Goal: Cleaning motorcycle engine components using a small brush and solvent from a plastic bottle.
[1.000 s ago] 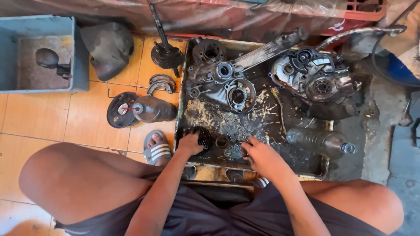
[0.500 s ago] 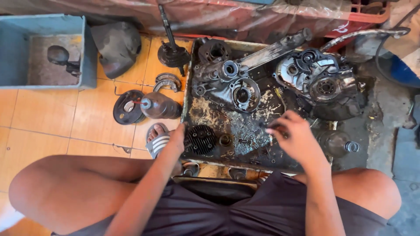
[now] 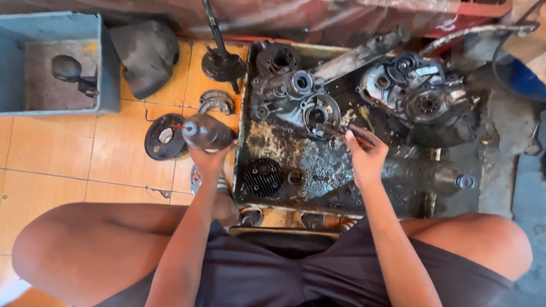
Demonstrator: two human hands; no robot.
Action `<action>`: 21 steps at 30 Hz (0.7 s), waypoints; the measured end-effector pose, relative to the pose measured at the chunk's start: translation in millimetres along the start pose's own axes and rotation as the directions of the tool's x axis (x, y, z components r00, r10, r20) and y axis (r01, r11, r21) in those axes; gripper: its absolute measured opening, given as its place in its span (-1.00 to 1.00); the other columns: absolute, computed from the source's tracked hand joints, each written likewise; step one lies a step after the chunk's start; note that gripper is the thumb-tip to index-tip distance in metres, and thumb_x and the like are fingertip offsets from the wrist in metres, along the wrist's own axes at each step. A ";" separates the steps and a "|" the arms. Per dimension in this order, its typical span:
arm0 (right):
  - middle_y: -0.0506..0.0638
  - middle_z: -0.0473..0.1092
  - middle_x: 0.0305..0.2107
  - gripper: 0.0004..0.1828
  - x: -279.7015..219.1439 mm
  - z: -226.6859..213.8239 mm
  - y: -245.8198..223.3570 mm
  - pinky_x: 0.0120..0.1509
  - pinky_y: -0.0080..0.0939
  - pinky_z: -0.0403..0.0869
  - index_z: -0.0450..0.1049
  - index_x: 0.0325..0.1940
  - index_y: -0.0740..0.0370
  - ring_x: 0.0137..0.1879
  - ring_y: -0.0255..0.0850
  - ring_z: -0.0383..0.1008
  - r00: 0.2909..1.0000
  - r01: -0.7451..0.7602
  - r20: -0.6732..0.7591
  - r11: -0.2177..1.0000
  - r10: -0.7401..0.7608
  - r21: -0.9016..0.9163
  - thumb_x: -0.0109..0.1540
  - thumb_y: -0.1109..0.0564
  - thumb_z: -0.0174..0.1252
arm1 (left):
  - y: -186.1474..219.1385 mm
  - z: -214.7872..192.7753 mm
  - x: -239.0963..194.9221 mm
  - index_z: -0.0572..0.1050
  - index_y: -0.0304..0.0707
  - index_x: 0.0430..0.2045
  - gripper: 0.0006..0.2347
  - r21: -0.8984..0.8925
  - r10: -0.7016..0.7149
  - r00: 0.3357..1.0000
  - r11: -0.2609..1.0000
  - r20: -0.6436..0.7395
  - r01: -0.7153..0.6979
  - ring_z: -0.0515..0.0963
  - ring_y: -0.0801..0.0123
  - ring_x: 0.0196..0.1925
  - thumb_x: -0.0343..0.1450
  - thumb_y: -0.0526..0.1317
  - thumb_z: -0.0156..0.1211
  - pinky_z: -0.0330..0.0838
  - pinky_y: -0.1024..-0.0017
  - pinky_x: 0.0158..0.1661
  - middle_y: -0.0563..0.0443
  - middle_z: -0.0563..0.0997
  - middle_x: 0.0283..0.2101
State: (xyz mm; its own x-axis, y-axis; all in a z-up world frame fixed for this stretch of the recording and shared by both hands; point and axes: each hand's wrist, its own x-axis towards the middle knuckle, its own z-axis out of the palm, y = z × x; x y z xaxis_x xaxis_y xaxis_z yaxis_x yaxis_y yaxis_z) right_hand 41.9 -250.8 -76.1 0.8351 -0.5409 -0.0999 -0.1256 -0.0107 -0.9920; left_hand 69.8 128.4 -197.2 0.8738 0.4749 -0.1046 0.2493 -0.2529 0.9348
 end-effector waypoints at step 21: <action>0.09 0.57 -0.17 -0.71 14.9 15.2 11.9 0.26 -0.10 0.68 0.58 -0.01 0.36 0.03 -0.09 0.63 0.936 -0.317 -0.074 0.914 0.345 0.252 0.21 0.20 0.32 | 199.0 4.4 112.9 -0.06 -0.34 0.32 0.05 -0.227 0.557 0.830 0.811 0.019 -0.539 0.42 0.08 0.38 0.17 -0.19 0.86 0.38 0.30 0.40 -0.30 0.24 0.32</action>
State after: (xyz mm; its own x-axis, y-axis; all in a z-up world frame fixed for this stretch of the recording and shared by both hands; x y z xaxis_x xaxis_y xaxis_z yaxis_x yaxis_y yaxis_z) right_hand 61.0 -246.2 -90.6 0.6985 -0.5718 -0.4302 -0.2447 0.3741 -0.8945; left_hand 219.9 128.0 -24.5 0.8720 0.2376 0.4280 -0.3641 -0.2696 0.8915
